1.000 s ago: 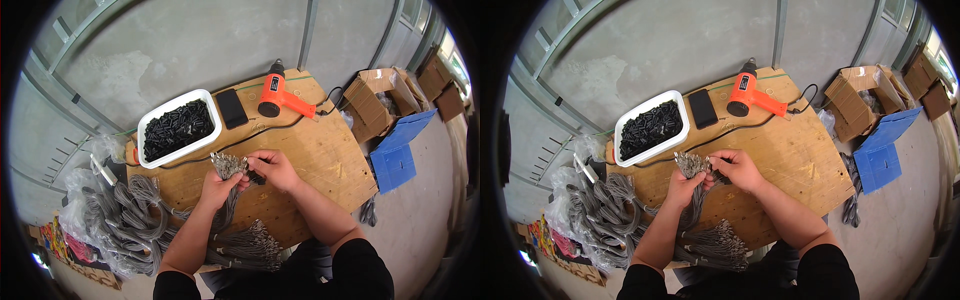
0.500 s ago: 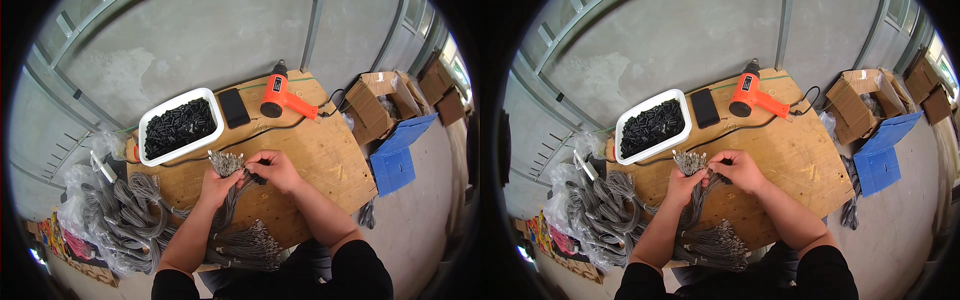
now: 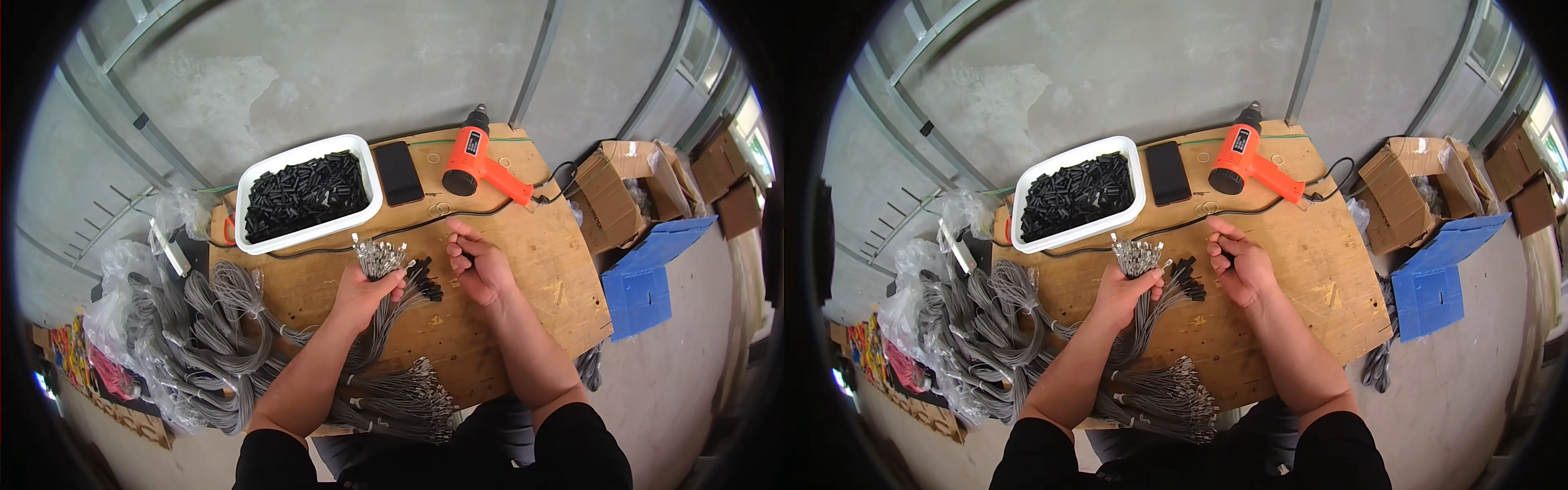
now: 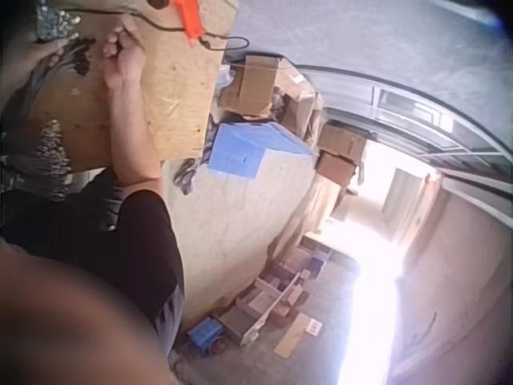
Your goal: Assembling cables by sliding small black plastic sleeves onto wire ends.
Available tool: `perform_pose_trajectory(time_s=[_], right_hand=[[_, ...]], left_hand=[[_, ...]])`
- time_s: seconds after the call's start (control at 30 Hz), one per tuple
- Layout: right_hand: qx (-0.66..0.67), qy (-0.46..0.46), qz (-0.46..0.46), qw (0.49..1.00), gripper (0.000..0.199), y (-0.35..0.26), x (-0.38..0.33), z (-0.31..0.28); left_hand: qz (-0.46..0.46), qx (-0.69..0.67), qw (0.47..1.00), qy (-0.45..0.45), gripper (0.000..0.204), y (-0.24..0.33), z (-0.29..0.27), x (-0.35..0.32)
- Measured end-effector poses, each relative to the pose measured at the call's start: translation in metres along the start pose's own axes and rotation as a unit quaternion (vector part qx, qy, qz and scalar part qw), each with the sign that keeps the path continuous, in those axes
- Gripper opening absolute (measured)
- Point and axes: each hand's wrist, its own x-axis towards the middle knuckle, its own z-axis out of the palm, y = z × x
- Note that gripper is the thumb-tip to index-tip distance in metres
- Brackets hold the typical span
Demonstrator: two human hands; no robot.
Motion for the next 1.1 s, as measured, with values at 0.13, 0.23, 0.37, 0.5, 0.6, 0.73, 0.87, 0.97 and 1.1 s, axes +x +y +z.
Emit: perform_pose_trajectory(time_s=[0.13, 0.23, 0.37, 0.5, 0.6, 0.73, 0.87, 0.97, 1.1], right_hand=[[-0.031, 0.042, -0.017, 0.998, 0.025, 0.001, -0.004, 0.007], [-0.076, 0.030, -0.008, 0.997, 0.020, 0.006, -0.007, 0.008], [-0.237, 0.013, -0.024, 0.971, 0.016, 0.017, -0.014, 0.021], [-0.304, 0.003, -0.029, 0.952, 0.012, 0.022, -0.019, 0.033], [-0.312, -0.008, -0.048, 0.949, 0.012, 0.025, -0.020, 0.032], [-0.317, -0.030, -0.055, 0.947, 0.013, 0.026, -0.018, 0.029], [-0.301, -0.029, -0.063, 0.951, 0.014, 0.028, -0.020, 0.034], [-0.308, -0.030, -0.075, 0.948, 0.014, 0.028, -0.021, 0.032], [-0.291, -0.048, -0.095, 0.951, 0.015, 0.028, -0.021, 0.026]], left_hand=[[0.005, -0.022, 1.000, -0.007, 0.011, -0.002, -0.001, 0.001], [0.010, -0.039, 0.999, -0.017, 0.010, -0.004, -0.003, 0.003], [0.008, -0.048, 0.998, -0.028, 0.009, -0.002, -0.006, 0.001], [0.004, -0.051, 0.998, -0.047, 0.009, 0.001, -0.006, 0.000], [0.001, -0.065, 0.996, -0.053, 0.010, 0.001, -0.006, -0.001], [-0.001, -0.074, 0.996, -0.051, 0.011, -0.002, -0.006, 0.001], [0.003, -0.057, 0.997, -0.054, 0.012, -0.001, -0.007, 0.001], [0.003, -0.052, 0.997, -0.057, 0.012, 0.001, -0.006, 0.000], [-0.008, -0.039, 0.998, -0.053, 0.011, 0.001, -0.006, 0.000]])
